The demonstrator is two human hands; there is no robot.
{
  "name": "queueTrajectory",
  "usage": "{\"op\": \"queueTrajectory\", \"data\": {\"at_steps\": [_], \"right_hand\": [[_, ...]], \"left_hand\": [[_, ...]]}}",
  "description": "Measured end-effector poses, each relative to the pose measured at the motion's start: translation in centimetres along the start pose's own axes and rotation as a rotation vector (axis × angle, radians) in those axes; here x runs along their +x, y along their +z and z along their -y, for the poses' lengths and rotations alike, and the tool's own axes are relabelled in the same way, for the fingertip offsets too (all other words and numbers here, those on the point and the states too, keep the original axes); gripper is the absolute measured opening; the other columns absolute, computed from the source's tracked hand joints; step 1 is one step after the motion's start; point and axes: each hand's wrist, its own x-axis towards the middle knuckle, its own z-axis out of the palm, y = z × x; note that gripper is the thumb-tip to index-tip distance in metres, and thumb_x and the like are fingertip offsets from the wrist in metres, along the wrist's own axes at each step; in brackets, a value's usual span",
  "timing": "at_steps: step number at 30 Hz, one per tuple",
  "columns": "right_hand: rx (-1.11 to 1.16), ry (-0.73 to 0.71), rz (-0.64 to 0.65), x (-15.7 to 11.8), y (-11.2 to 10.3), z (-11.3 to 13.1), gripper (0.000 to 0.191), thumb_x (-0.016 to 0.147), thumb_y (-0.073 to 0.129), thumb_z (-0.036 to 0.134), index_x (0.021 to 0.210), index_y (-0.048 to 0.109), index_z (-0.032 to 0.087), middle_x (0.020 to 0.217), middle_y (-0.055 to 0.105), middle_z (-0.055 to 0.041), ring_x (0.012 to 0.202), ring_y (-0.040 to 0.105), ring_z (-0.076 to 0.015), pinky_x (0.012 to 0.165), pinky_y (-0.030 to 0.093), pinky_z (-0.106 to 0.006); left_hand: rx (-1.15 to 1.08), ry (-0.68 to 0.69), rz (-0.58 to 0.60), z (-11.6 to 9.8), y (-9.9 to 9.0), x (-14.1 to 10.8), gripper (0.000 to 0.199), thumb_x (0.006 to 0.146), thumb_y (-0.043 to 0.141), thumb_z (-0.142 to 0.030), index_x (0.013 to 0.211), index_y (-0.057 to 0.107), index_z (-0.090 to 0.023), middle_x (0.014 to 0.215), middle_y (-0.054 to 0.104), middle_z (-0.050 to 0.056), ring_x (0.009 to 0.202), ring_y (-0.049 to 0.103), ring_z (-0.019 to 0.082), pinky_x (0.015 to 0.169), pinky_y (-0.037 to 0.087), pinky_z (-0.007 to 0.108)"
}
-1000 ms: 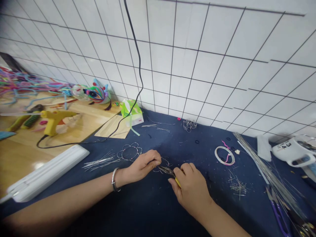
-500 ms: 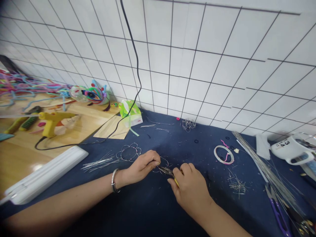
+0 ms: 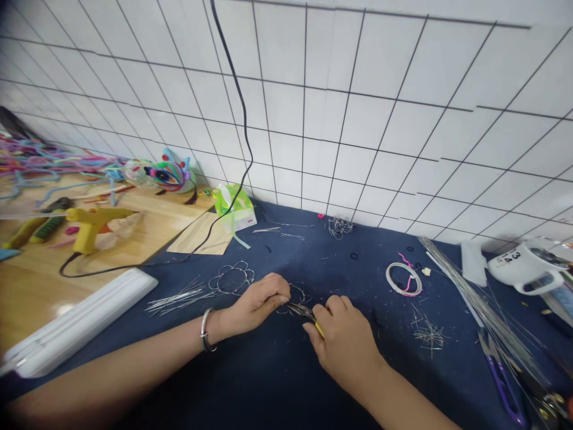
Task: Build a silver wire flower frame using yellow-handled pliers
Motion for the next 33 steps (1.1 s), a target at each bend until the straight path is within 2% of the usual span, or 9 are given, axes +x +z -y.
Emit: {"op": "queueTrajectory", "data": {"at_steps": [9, 16, 22, 27, 33], "right_hand": [[0.105, 0.035, 0.061, -0.1, 0.5, -0.6, 0.019, 0.087, 0.042, 0.034, 0.089, 0.057, 0.022, 0.081, 0.051, -0.0042, 0.077, 0.049, -0.0168, 0.067, 0.041, -0.028], [0.172, 0.021, 0.040, 0.1, 1.5, -1.2, 0.021, 0.087, 0.043, 0.035, 0.091, 0.058, 0.022, 0.081, 0.054, -0.0040, 0.076, 0.052, -0.0161, 0.067, 0.041, -0.027], [0.286, 0.015, -0.005, 0.3, 2.2, -1.4, 0.023, 0.088, 0.042, 0.035, 0.092, 0.060, 0.021, 0.077, 0.054, -0.0038, 0.072, 0.052, -0.0147, 0.066, 0.042, -0.026], [0.324, 0.027, 0.014, 0.3, 2.4, -1.4, 0.023, 0.088, 0.042, 0.035, 0.094, 0.059, 0.021, 0.076, 0.054, -0.0034, 0.071, 0.052, -0.0146, 0.066, 0.042, -0.026], [0.272, 0.025, 0.019, 0.5, 2.1, -1.4, 0.024, 0.087, 0.043, 0.037, 0.095, 0.058, 0.021, 0.083, 0.054, -0.0052, 0.079, 0.051, -0.0171, 0.070, 0.043, -0.029]], "left_hand": [[-0.029, 0.006, 0.009, 0.1, 0.0, 0.0, 0.014, 0.090, 0.038, -0.018, 0.082, 0.049, -0.016, 0.080, 0.055, 0.003, 0.076, 0.049, 0.013, 0.076, 0.037, 0.029], [-0.063, -0.047, 0.005, 0.4, -0.3, 0.1, 0.018, 0.090, 0.038, -0.022, 0.081, 0.051, -0.015, 0.077, 0.055, 0.003, 0.075, 0.049, 0.013, 0.078, 0.038, 0.029], [-0.098, -0.081, 0.012, 0.6, -0.8, 0.3, 0.016, 0.089, 0.042, -0.023, 0.085, 0.055, -0.016, 0.081, 0.058, 0.003, 0.082, 0.051, 0.013, 0.082, 0.038, 0.029], [-0.113, -0.130, 0.004, 1.0, -0.7, 0.2, 0.017, 0.089, 0.043, -0.024, 0.086, 0.057, -0.016, 0.081, 0.059, 0.002, 0.078, 0.053, 0.012, 0.078, 0.040, 0.026], [-0.125, -0.051, -0.018, 1.0, -0.9, 0.3, 0.016, 0.088, 0.045, -0.023, 0.081, 0.056, -0.014, 0.079, 0.058, 0.003, 0.077, 0.053, 0.012, 0.077, 0.040, 0.026]]}}
